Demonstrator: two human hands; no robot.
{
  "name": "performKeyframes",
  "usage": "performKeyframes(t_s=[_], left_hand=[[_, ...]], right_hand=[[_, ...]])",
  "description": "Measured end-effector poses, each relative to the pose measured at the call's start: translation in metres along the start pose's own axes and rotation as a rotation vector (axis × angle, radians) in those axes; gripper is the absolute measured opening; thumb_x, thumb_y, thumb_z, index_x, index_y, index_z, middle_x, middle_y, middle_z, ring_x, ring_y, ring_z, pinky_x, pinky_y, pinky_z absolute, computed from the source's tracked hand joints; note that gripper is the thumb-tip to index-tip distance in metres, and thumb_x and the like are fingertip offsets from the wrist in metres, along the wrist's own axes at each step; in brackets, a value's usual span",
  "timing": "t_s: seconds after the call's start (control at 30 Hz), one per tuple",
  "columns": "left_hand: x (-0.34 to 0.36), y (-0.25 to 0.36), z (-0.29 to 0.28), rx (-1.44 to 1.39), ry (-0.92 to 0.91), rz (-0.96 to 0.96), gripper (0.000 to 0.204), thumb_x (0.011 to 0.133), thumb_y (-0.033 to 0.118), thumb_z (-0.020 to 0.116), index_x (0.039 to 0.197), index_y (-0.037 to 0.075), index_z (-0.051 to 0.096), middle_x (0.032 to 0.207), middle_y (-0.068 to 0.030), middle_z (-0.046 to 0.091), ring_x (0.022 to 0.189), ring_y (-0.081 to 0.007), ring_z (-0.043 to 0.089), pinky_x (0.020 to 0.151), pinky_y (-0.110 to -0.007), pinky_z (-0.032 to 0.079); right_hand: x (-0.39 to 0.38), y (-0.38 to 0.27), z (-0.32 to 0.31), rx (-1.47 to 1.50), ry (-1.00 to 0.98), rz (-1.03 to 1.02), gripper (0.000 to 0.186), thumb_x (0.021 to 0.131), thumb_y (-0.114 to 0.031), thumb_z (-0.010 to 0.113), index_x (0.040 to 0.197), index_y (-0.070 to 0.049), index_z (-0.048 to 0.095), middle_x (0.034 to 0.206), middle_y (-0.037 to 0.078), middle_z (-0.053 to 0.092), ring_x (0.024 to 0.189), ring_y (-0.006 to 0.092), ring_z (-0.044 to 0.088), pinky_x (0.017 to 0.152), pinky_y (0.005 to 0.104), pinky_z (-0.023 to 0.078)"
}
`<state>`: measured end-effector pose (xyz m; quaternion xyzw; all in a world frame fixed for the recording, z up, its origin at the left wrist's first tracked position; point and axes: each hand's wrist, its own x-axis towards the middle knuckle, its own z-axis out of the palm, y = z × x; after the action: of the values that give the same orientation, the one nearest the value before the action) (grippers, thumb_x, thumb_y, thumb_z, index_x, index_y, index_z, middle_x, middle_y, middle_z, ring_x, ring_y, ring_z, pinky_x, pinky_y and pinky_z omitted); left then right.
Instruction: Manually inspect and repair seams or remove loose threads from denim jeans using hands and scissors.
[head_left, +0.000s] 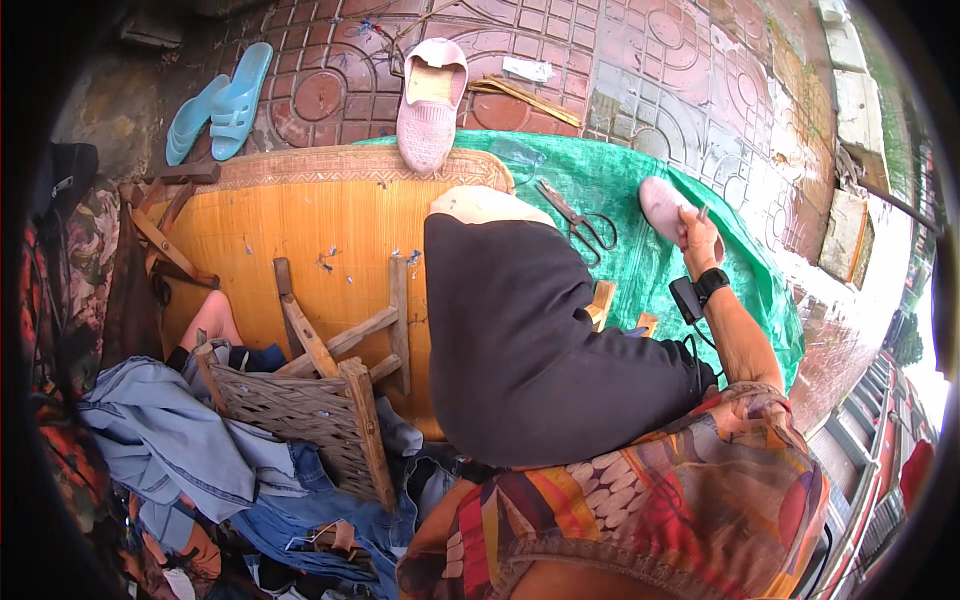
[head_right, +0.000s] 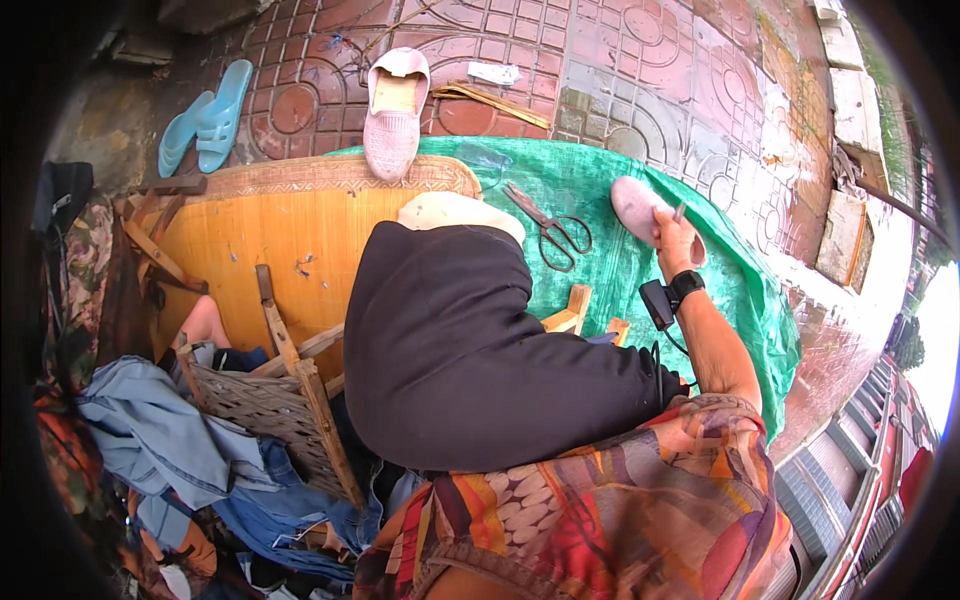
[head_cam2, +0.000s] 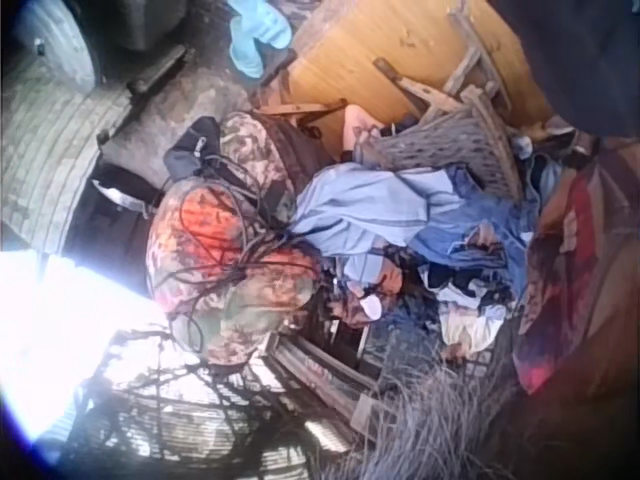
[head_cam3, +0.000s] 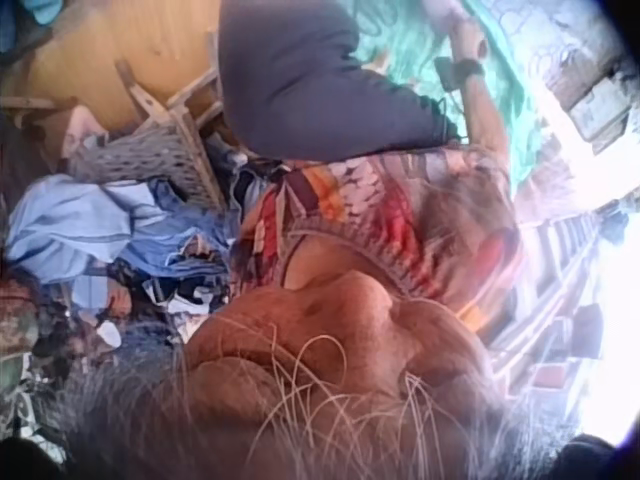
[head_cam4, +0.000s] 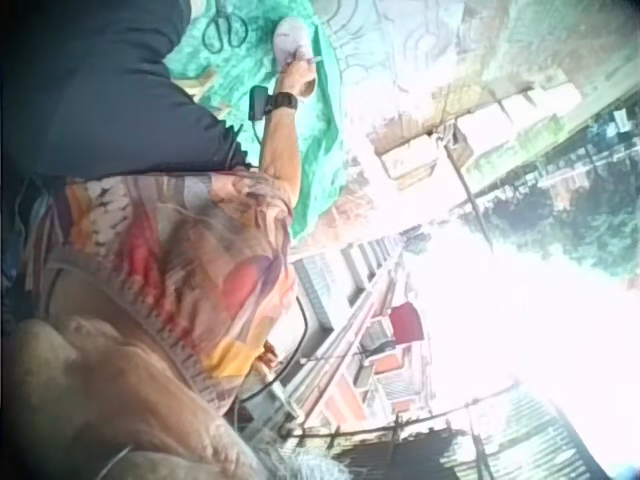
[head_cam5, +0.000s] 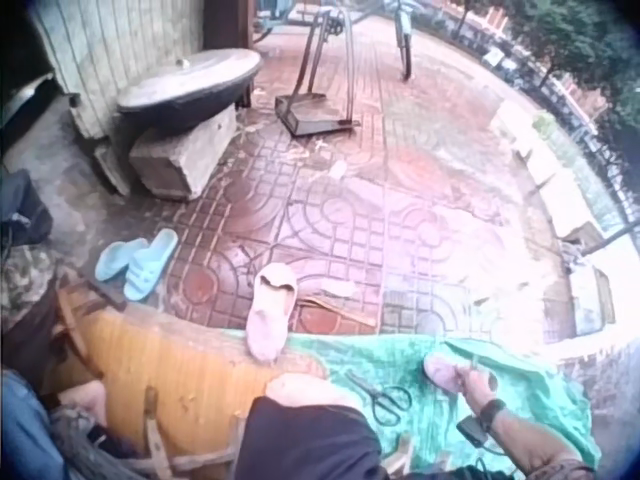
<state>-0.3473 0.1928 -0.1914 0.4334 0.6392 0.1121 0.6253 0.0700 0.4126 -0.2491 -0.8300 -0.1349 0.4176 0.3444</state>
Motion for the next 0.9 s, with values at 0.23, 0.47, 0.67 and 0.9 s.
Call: performKeyframes(t_s=[0.23,0.47,0.67,0.9], left_hand=[[0.005,-0.025,0.021,-0.143,0.041,0.049,0.049,0.067,0.036,0.077,0.095,0.000,0.062,0.078,-0.0199,0.063,0.074,-0.0340,0.063,0.064,-0.039,0.050],[0.004,0.031,-0.012,-0.195,-0.051,-0.090,0.044,0.066,0.037,0.076,0.093,0.005,0.063,0.075,-0.0163,0.064,0.071,-0.0322,0.063,0.062,-0.038,0.049],[-0.012,0.045,0.003,-0.332,-0.057,-0.124,0.041,0.067,0.037,0.074,0.096,0.010,0.062,0.077,-0.0149,0.064,0.074,-0.0319,0.063,0.064,-0.041,0.048],[-0.022,0.055,0.084,-0.361,-0.071,-0.039,0.042,0.062,0.037,0.075,0.090,0.009,0.061,0.073,-0.0156,0.062,0.070,-0.0346,0.061,0.062,-0.043,0.047]], right_hand=[[-0.029,-0.111,0.179,-0.502,-0.380,-0.517,0.021,0.078,-0.021,0.066,0.082,-0.001,0.062,0.059,0.003,0.056,0.050,0.0104,0.052,0.048,0.0275,0.042],[-0.019,-0.143,0.293,-0.739,-0.697,-0.839,0.031,0.077,-0.020,0.069,0.100,-0.001,0.061,0.079,0.008,0.063,0.059,0.0125,0.058,0.055,0.0286,0.046],[-0.092,-0.187,0.352,-0.751,-1.027,-0.957,0.025,0.084,-0.019,0.063,0.104,-0.005,0.060,0.090,0.004,0.065,0.066,0.0094,0.058,0.060,0.0236,0.049],[-0.145,-0.180,0.378,-0.894,-1.178,-1.126,0.022,0.085,-0.019,0.062,0.103,-0.006,0.061,0.090,0.002,0.064,0.065,0.0084,0.056,0.059,0.0227,0.048]])
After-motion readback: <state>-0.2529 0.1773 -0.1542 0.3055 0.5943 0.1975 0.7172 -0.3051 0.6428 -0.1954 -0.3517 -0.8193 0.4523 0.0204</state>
